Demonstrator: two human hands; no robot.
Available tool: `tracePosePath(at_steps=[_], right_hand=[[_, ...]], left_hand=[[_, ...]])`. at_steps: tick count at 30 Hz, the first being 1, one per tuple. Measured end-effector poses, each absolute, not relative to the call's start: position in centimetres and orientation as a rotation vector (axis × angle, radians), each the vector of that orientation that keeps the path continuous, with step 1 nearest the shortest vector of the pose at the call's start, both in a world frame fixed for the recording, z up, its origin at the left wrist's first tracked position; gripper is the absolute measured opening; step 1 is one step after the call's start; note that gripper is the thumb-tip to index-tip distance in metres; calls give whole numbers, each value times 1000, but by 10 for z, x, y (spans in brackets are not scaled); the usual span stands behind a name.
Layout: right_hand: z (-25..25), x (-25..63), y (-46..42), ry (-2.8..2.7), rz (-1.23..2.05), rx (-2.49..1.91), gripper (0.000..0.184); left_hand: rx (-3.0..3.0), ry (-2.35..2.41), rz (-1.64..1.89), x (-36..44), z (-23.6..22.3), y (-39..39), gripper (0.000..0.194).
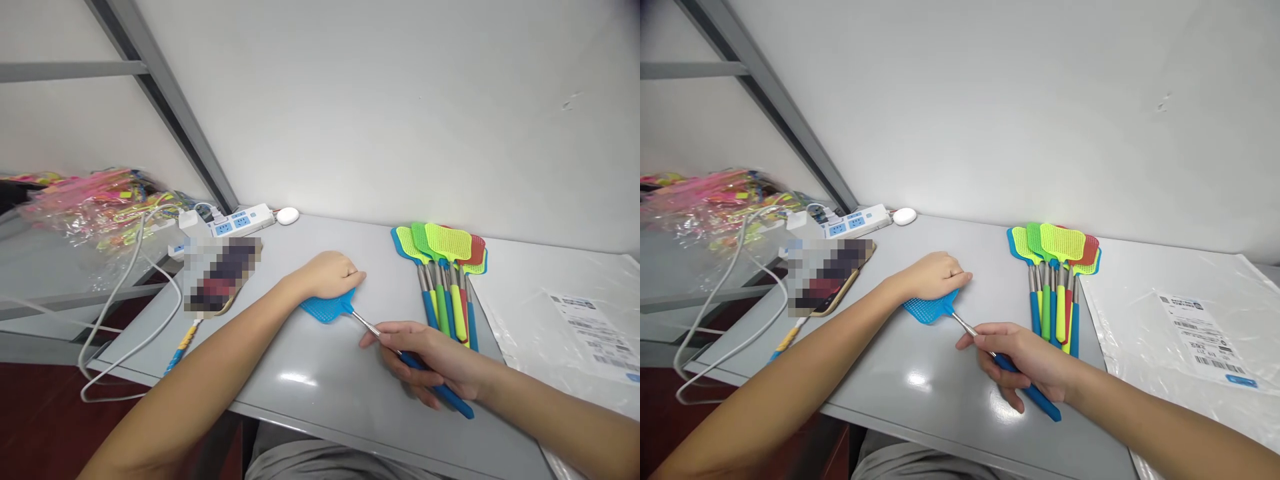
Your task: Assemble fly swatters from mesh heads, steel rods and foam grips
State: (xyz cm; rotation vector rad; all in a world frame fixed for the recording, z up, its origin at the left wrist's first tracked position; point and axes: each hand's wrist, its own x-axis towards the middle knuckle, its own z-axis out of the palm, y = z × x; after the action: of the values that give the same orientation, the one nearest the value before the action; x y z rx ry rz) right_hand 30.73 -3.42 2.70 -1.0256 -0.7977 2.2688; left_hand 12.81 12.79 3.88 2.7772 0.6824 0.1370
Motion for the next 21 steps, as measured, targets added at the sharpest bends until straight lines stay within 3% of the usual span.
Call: tracePosePath(at_steps=[16, 19, 21], right_hand=[[25, 301, -42, -821, 2197, -1107, 25], [23, 297, -40, -774, 2108, -1072, 25], [21, 295, -37, -735, 2037, -1049, 25]], left_hand=[[2984, 680, 357, 136, 46, 108, 56], [2970, 702, 600, 138, 45, 108, 49], [2874, 766, 884, 138, 42, 110, 33]])
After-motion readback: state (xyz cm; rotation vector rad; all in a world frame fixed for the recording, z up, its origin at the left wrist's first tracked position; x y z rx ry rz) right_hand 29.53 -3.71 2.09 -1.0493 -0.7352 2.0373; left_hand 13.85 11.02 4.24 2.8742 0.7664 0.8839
